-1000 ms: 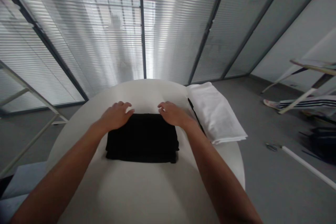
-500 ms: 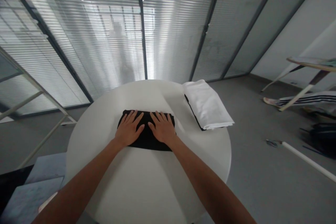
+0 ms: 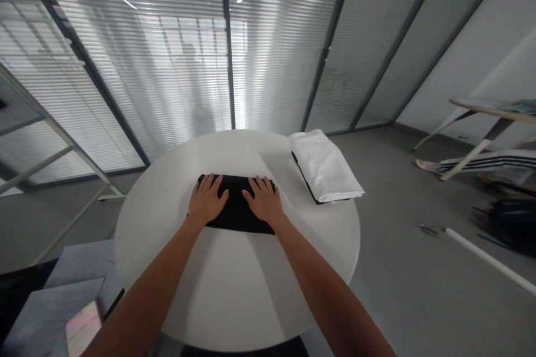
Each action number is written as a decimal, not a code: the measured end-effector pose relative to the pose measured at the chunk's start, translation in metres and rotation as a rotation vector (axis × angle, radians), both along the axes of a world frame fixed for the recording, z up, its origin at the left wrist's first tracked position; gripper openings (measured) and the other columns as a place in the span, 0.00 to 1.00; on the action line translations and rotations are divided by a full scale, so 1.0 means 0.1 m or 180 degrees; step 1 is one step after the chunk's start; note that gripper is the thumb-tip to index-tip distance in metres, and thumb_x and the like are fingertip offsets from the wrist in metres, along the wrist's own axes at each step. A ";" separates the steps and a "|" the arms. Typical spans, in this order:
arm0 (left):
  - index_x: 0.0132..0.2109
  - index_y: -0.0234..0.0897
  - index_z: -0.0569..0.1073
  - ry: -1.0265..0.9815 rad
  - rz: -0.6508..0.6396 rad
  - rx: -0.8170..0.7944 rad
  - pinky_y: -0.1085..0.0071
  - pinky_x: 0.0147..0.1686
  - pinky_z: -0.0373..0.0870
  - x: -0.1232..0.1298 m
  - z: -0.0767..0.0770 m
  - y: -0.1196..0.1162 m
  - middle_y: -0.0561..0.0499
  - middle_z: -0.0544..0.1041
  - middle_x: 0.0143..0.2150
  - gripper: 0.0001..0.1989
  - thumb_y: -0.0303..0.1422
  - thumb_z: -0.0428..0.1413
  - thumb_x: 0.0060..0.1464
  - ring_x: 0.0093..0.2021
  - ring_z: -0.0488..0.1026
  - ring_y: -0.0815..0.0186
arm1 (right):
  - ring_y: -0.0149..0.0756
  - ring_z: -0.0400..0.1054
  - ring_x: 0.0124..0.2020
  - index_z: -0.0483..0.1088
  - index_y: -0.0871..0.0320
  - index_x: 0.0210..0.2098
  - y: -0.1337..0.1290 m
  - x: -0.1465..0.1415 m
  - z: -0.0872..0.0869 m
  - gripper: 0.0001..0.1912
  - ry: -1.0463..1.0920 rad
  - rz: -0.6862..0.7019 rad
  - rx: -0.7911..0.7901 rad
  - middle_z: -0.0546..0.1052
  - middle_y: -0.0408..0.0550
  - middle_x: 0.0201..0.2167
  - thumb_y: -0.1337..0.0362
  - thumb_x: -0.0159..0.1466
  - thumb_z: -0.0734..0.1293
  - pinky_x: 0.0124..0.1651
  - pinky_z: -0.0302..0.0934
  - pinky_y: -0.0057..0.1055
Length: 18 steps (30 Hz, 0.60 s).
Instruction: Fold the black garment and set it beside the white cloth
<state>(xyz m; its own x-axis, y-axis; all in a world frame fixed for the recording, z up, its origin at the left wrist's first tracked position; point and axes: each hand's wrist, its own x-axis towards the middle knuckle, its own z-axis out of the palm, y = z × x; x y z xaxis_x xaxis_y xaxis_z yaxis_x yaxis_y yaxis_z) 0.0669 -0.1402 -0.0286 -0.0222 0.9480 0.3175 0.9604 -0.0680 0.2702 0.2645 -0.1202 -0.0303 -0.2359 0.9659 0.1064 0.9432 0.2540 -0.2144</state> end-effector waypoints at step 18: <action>0.70 0.46 0.55 -0.0095 -0.0126 -0.0159 0.53 0.61 0.59 -0.08 -0.03 -0.57 0.47 0.53 0.73 0.32 0.50 0.40 0.63 0.71 0.50 0.51 | 0.57 0.54 0.65 0.56 0.56 0.67 -0.66 0.08 0.04 0.32 -0.0207 -0.0081 0.0397 0.66 0.58 0.63 0.47 0.70 0.52 0.65 0.31 0.66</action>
